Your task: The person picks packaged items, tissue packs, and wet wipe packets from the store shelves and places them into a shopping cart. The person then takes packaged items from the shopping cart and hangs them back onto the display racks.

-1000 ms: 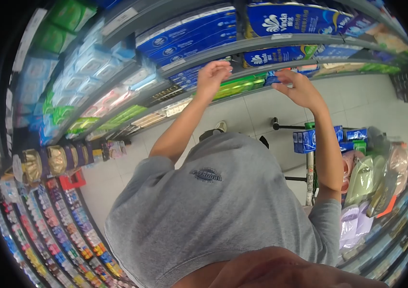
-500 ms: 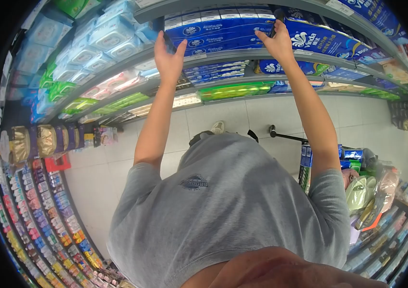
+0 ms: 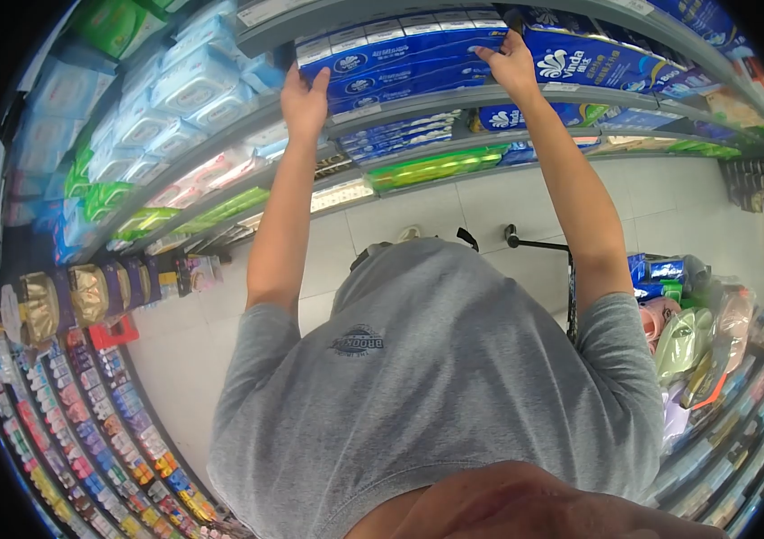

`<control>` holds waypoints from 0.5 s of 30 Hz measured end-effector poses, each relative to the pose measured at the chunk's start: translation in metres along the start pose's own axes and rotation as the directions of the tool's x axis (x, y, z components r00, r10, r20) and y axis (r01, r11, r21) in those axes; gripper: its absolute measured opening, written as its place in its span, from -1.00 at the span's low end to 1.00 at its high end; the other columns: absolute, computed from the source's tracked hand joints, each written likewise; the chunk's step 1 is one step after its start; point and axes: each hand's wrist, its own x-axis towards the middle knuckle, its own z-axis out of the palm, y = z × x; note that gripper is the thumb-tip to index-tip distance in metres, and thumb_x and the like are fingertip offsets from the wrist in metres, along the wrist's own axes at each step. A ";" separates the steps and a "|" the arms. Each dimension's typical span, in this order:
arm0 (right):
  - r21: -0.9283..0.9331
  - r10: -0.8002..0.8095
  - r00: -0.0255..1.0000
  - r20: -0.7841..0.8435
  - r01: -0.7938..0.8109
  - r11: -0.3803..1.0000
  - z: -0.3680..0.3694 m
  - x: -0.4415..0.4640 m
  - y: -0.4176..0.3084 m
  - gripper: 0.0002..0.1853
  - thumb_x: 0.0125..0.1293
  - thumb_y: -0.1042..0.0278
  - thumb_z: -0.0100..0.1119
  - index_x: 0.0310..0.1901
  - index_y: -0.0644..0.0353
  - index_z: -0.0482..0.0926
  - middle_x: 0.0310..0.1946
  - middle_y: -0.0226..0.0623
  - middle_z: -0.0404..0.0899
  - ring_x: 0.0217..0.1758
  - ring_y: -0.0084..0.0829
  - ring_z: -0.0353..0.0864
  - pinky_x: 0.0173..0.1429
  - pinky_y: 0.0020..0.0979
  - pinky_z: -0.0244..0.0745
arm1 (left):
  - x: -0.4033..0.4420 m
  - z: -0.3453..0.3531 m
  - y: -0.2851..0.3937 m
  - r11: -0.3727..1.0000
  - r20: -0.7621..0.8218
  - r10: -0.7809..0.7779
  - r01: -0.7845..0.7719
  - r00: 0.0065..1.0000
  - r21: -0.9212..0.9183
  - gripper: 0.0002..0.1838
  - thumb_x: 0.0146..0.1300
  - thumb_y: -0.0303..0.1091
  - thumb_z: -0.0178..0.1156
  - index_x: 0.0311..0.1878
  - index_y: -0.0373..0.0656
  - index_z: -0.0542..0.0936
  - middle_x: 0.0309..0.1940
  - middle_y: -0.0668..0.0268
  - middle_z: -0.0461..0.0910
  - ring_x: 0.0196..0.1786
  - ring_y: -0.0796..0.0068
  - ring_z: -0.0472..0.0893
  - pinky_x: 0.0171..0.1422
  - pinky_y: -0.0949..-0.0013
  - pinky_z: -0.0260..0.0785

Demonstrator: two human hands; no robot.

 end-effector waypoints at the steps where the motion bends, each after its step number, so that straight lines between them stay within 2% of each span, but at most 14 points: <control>1: -0.004 0.004 1.000 -0.006 -0.004 1.000 -0.001 -0.003 -0.001 -0.51 0.16 0.49 0.30 0.13 0.41 0.42 -0.04 -0.16 0.61 0.05 -0.37 0.57 0.16 -0.38 0.40 | -0.002 0.001 0.003 1.000 -0.012 0.010 -0.010 1.000 -0.028 -0.36 0.27 -0.47 0.23 0.33 -0.52 0.22 0.08 -0.01 0.55 0.10 0.34 0.56 0.20 0.40 0.36; 4: 0.028 0.011 1.000 0.004 -0.011 1.000 -0.004 -0.011 -0.015 -0.55 0.19 0.50 0.27 0.12 0.39 0.43 -0.04 -0.18 0.62 0.04 -0.39 0.57 0.17 -0.39 0.40 | -0.011 0.005 0.014 0.998 -0.035 0.006 -0.008 0.999 -0.062 -0.44 0.29 -0.55 0.17 0.32 -0.48 0.26 0.10 0.03 0.54 0.10 0.36 0.56 0.20 0.42 0.35; 6: 0.081 0.080 0.997 -0.022 -0.078 0.994 -0.006 -0.018 -0.021 -0.56 0.21 0.51 0.24 0.13 0.38 0.43 -0.04 -0.19 0.63 0.03 -0.41 0.58 0.15 -0.42 0.41 | -0.016 0.007 0.018 0.989 -0.064 0.065 -0.073 0.996 -0.132 -0.45 0.29 -0.58 0.17 0.32 -0.47 0.27 0.09 0.05 0.54 0.09 0.38 0.55 0.21 0.43 0.34; 7: 0.100 -0.013 0.999 -0.041 0.017 0.995 -0.007 -0.021 -0.021 -0.57 0.20 0.49 0.26 0.11 0.38 0.45 -0.05 -0.20 0.64 0.02 -0.43 0.58 0.11 -0.44 0.42 | -0.021 0.008 0.021 0.983 -0.097 0.055 -0.071 0.994 -0.169 -0.45 0.27 -0.57 0.20 0.31 -0.47 0.29 0.08 0.06 0.54 0.09 0.39 0.55 0.19 0.43 0.36; 11: -0.031 -0.031 0.988 -0.149 0.026 0.999 -0.018 -0.046 -0.043 -0.57 0.19 0.43 0.29 0.10 0.35 0.51 -0.08 -0.23 0.65 -0.03 -0.47 0.60 0.08 -0.45 0.44 | -0.043 0.010 0.049 0.988 -0.099 0.032 -0.046 0.995 -0.148 -0.47 0.26 -0.51 0.26 0.25 -0.46 0.33 0.03 0.07 0.54 0.07 0.42 0.54 0.16 0.41 0.39; 12: -0.036 -0.025 0.986 -0.162 0.020 0.999 -0.020 -0.051 -0.047 -0.57 0.19 0.43 0.29 0.10 0.35 0.51 -0.08 -0.23 0.65 -0.03 -0.47 0.60 0.08 -0.45 0.44 | -0.043 0.010 0.046 0.978 -0.108 0.117 -0.133 0.987 -0.162 -0.52 0.26 -0.50 0.27 0.19 -0.43 0.35 0.01 0.08 0.55 0.05 0.43 0.55 0.12 0.41 0.40; 15: -0.004 0.064 0.980 -0.186 -0.066 0.998 -0.026 -0.070 -0.062 -0.52 0.16 0.42 0.32 0.16 0.21 0.55 -0.10 -0.24 0.66 -0.08 -0.50 0.60 0.06 -0.47 0.45 | -0.045 0.008 0.041 0.960 -0.119 0.152 -0.175 0.981 -0.219 -0.52 0.26 -0.48 0.28 0.16 -0.40 0.33 -0.01 0.09 0.56 0.04 0.43 0.55 0.10 0.41 0.40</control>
